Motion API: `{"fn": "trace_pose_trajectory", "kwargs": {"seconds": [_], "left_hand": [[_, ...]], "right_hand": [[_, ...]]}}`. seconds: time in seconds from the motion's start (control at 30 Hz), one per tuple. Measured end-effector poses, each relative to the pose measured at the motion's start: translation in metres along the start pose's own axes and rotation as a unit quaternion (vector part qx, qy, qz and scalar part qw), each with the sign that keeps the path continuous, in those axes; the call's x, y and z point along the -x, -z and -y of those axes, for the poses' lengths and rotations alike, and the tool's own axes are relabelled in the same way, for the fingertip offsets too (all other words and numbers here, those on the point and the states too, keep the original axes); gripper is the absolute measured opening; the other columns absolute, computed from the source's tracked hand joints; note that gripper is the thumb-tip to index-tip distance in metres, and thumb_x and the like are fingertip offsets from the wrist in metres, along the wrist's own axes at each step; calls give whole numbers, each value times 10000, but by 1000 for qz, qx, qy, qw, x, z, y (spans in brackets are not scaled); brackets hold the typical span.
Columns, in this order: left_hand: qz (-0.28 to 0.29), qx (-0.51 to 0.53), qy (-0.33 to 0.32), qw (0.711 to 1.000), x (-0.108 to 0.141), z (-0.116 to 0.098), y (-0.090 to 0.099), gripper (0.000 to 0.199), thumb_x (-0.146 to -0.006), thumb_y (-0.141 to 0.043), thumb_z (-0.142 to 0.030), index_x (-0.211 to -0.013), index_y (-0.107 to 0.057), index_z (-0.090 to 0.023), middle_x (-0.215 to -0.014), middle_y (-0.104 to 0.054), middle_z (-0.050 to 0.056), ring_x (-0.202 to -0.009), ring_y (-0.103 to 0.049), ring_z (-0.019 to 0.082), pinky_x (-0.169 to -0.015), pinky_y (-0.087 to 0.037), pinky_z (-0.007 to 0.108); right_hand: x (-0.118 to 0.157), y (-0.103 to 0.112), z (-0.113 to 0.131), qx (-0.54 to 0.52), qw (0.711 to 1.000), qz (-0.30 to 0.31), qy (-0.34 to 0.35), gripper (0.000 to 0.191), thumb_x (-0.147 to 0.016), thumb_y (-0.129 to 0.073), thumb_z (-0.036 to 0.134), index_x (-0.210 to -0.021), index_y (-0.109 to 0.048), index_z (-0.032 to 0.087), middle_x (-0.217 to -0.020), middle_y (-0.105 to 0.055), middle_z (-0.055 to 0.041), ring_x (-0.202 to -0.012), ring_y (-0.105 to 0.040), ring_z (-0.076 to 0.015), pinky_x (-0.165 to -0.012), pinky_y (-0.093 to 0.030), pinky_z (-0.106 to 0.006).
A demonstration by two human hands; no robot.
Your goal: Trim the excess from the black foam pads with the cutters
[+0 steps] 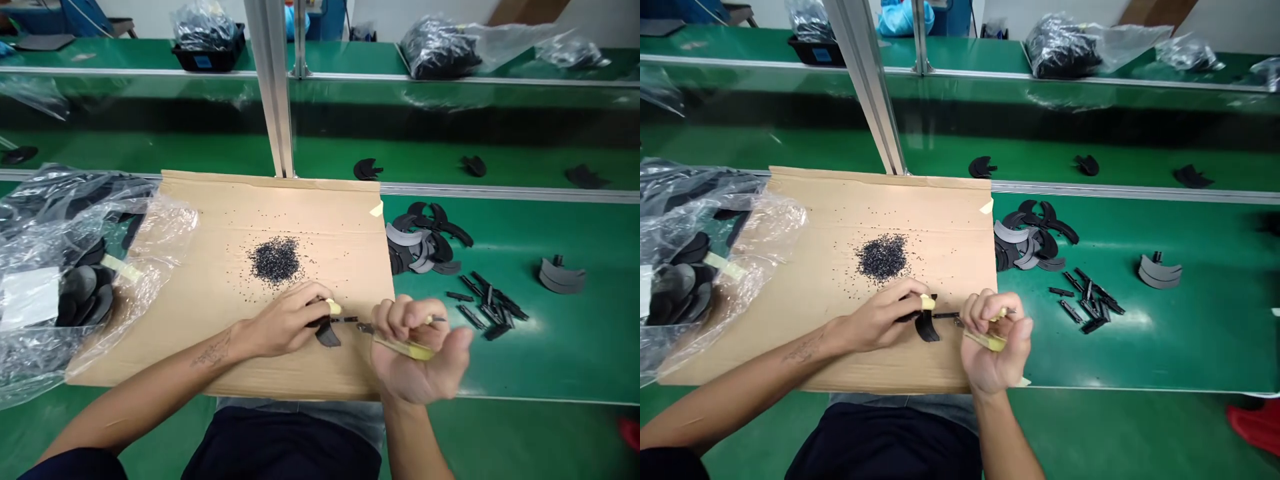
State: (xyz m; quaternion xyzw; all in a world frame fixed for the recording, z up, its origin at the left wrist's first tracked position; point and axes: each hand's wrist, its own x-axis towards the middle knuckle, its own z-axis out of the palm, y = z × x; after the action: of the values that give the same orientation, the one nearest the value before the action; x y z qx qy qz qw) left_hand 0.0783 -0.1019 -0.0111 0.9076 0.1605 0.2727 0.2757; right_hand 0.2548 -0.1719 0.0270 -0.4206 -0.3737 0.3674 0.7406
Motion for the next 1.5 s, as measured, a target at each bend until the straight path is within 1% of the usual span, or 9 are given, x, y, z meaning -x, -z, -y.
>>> {"fn": "trace_pose_trajectory", "kwargs": {"seconds": [0.17,0.3,0.5,0.73,0.83,0.93,1.07,1.23,1.5], "left_hand": [[-82,6,62,995,6,-2,6,308,-1072,-386,-321,-1266,-604,-222,-1166,-564,119,-921,-509,196,-815,-466,375],[-151,181,154,960,4,-5,5,425,-1073,-369,-473,-1213,-666,-203,-946,-576,69,-772,-542,147,-660,-486,278],[-90,446,317,832,1,-3,2,424,-984,-585,-498,-1122,-636,-101,-826,-673,52,-564,-600,87,-563,-526,224],[-68,496,335,799,-1,-2,-3,360,-891,-732,-371,-1094,-594,-108,-852,-680,54,-644,-644,108,-614,-554,239],[-78,461,333,819,0,-3,-6,327,-924,-687,-340,-1145,-577,-124,-867,-682,50,-709,-650,120,-626,-543,230],[-110,313,277,902,4,-5,-4,154,-956,-629,-274,-1037,-615,-143,-856,-695,48,-746,-650,128,-629,-530,226],[-135,19,28,990,8,-8,3,117,-951,-560,-83,-947,-649,-159,-1034,-739,80,-904,-704,158,-745,-598,269],[-80,-184,-140,970,4,-6,2,102,-960,-582,-111,-918,-671,-138,-1068,-762,84,-921,-739,183,-849,-657,335],[-53,-190,-174,965,1,3,-8,162,-981,-531,-107,-961,-691,-101,-1113,-757,126,-896,-732,181,-797,-651,324]], "right_hand": [[-2,-2,-13,-19,999,-6,-24,449,-1006,-414,574,-714,-465,238,-562,-264,60,-447,-201,-112,-480,-266,-273],[-4,1,-14,-2,999,-16,-37,452,-991,-431,591,-710,-468,239,-566,-265,58,-443,-206,-112,-477,-272,-276],[-5,1,-19,5,999,-6,-31,454,-1004,-411,594,-720,-472,245,-560,-266,62,-441,-206,-114,-484,-288,-279],[-3,0,-25,-24,1000,0,-11,409,-1015,-451,536,-745,-529,238,-559,-288,56,-459,-219,-116,-485,-268,-276],[-2,-1,-26,-35,999,-4,-11,393,-1018,-459,510,-752,-544,235,-566,-302,51,-467,-234,-117,-488,-261,-276],[-2,-1,-28,-35,999,-8,-2,384,-1014,-473,509,-755,-546,235,-573,-308,52,-471,-232,-115,-486,-261,-274],[-2,-2,-28,-40,999,-14,2,370,-1020,-473,493,-767,-552,235,-577,-313,52,-477,-240,-117,-486,-261,-273],[-1,-3,-28,-34,999,3,-14,355,-1006,-510,492,-768,-558,234,-577,-332,51,-474,-267,-117,-479,-263,-274],[-1,-1,-28,-63,998,-10,-19,337,-1011,-503,456,-771,-576,231,-572,-331,50,-470,-256,-118,-475,-259,-276]]}}
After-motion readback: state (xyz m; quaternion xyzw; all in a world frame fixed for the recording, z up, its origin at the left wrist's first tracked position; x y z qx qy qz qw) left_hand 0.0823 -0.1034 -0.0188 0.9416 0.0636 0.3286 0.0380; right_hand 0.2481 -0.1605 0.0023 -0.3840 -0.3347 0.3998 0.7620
